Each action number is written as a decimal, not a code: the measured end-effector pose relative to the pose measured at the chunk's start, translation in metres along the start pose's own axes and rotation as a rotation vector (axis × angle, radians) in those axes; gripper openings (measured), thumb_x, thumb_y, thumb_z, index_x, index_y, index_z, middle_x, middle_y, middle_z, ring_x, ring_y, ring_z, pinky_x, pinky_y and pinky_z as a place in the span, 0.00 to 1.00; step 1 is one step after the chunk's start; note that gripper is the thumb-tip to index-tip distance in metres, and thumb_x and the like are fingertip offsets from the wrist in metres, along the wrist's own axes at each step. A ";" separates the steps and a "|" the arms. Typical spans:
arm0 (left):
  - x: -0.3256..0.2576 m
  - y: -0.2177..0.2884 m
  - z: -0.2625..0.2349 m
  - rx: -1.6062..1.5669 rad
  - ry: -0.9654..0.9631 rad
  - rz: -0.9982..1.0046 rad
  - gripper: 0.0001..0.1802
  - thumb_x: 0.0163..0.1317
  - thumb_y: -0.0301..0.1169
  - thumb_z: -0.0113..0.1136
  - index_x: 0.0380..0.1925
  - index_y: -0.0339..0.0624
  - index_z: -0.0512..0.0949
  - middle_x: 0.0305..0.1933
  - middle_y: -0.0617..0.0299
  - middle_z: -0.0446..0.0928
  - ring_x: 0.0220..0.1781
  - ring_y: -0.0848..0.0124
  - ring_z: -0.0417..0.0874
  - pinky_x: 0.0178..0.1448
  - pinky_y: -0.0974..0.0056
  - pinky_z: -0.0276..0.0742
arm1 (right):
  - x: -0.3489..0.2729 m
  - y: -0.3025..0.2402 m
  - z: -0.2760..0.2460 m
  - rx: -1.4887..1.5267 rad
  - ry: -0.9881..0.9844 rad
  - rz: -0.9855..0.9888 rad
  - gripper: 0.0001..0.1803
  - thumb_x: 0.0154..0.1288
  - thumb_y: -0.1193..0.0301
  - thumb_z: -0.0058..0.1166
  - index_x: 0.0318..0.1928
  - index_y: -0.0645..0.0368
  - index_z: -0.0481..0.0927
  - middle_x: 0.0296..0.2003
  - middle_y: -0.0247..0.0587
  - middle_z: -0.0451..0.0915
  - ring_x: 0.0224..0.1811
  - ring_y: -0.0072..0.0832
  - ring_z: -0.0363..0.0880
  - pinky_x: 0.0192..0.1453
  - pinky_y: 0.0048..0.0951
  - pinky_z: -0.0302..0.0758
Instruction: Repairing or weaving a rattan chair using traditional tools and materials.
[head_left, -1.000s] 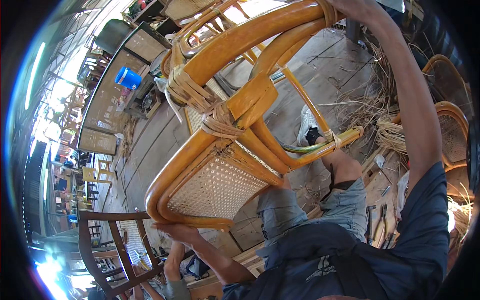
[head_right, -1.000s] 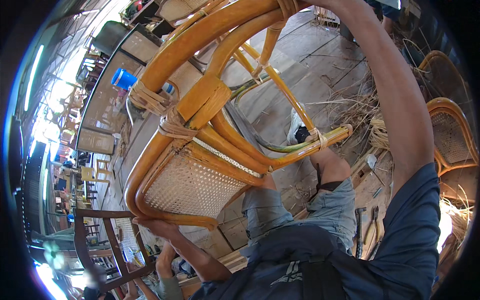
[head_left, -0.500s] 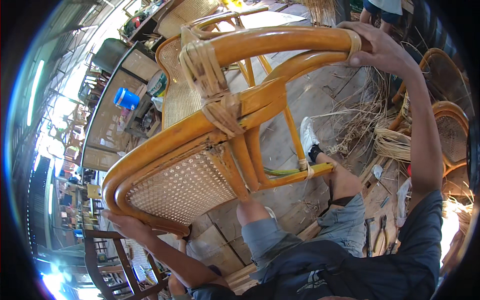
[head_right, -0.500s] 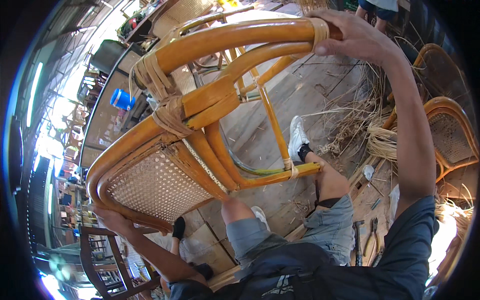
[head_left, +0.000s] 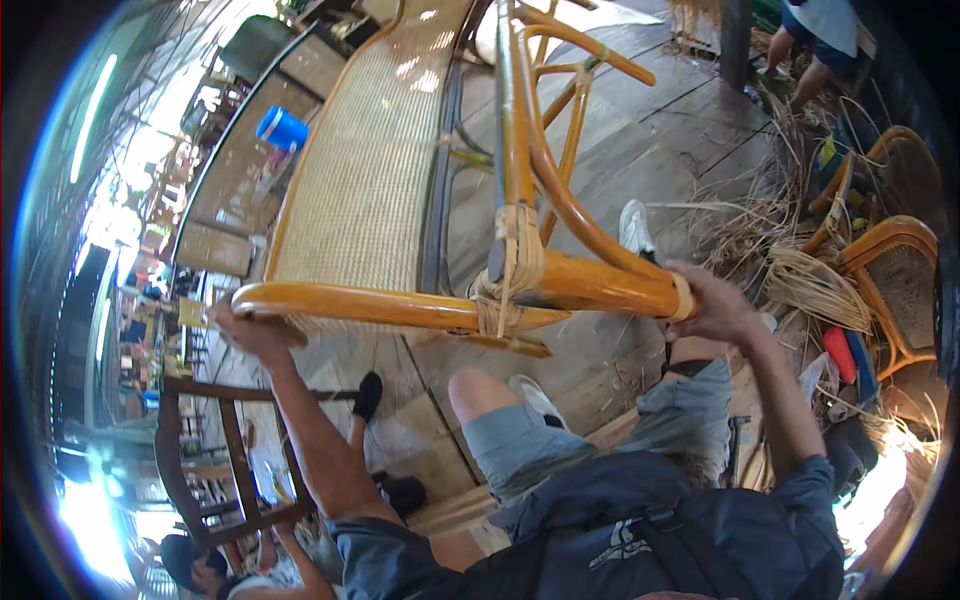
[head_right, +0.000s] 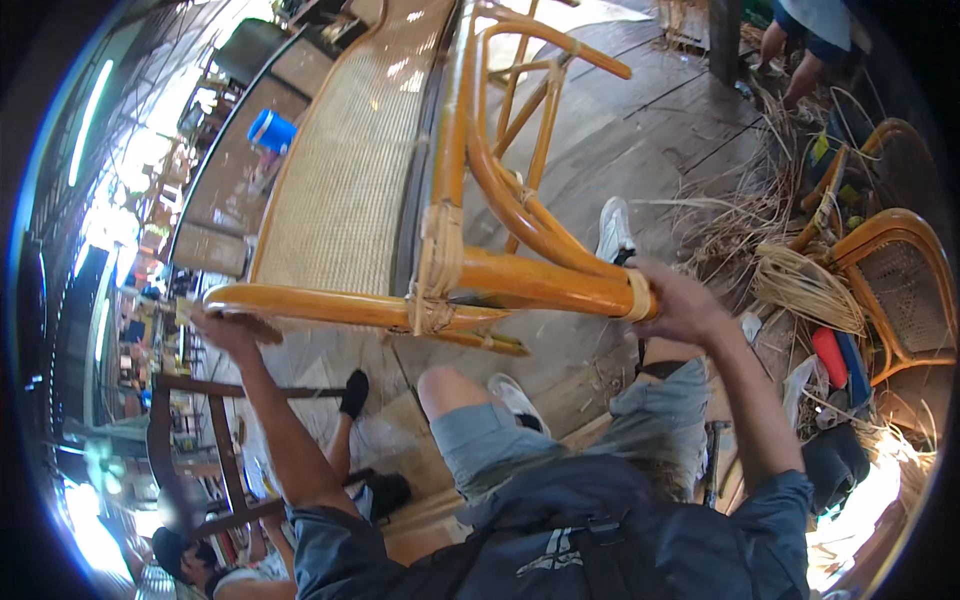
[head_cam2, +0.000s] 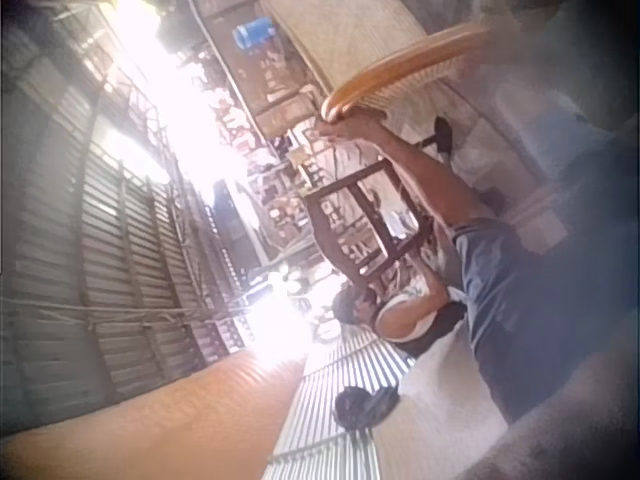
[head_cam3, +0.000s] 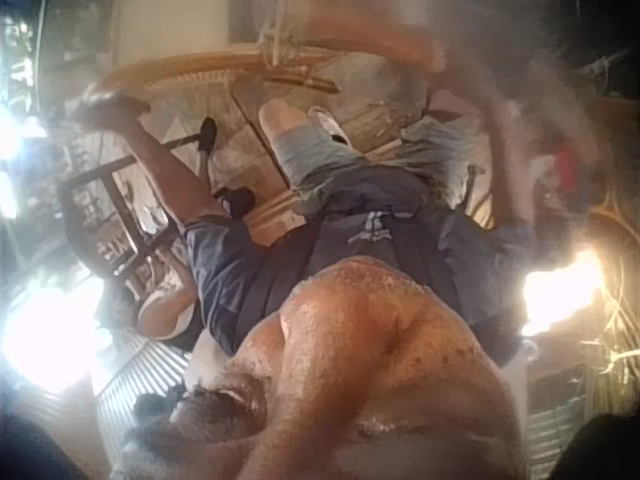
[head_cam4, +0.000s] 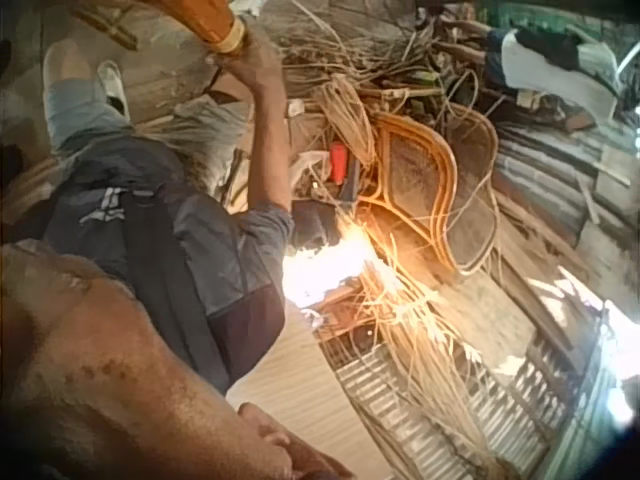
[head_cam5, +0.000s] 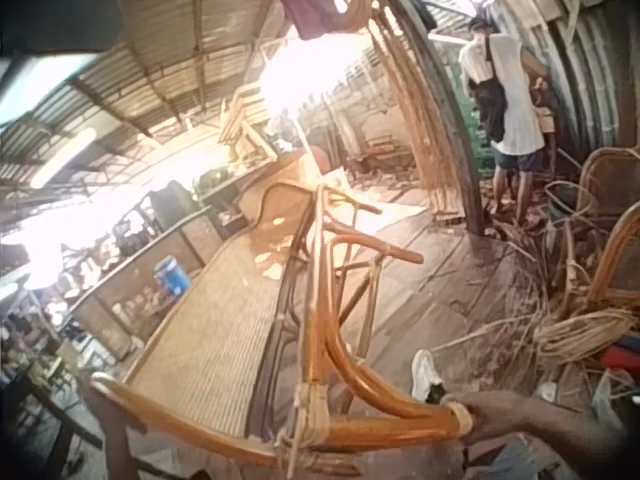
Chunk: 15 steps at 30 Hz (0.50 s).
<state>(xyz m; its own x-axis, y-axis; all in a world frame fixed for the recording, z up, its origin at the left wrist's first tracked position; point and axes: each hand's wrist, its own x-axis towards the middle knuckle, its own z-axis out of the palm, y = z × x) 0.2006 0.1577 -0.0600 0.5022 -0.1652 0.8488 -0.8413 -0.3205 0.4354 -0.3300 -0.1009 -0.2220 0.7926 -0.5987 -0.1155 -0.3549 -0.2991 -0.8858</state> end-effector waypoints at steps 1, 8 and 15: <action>0.001 -0.016 -0.007 -0.045 -0.002 0.033 0.15 0.64 0.36 0.39 0.34 0.35 0.71 0.34 0.57 0.71 0.36 0.67 0.74 0.38 0.64 0.74 | -0.003 0.009 0.027 0.009 -0.033 0.001 0.47 0.33 0.74 0.71 0.60 0.56 0.64 0.54 0.40 0.71 0.57 0.30 0.68 0.63 0.28 0.62; -0.043 -0.032 -0.013 -0.385 -0.026 -0.274 0.32 0.66 0.52 0.23 0.26 0.38 0.71 0.24 0.61 0.69 0.28 0.70 0.70 0.38 0.66 0.69 | 0.006 0.087 0.178 -0.012 0.073 -0.097 0.50 0.35 0.67 0.71 0.61 0.61 0.57 0.47 0.54 0.72 0.51 0.49 0.69 0.56 0.39 0.66; -0.063 -0.012 -0.017 -0.553 0.005 -0.352 0.27 0.66 0.49 0.29 0.29 0.37 0.70 0.24 0.61 0.69 0.29 0.73 0.70 0.37 0.70 0.69 | 0.004 0.091 0.199 -0.105 0.104 0.006 0.49 0.37 0.66 0.70 0.61 0.59 0.56 0.45 0.55 0.72 0.49 0.51 0.69 0.54 0.43 0.67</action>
<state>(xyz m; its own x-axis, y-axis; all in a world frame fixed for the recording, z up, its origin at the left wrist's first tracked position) 0.1760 0.1879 -0.1137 0.7662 -0.1335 0.6285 -0.6066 0.1722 0.7761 -0.2606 0.0178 -0.3926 0.7363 -0.6732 -0.0685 -0.4142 -0.3682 -0.8324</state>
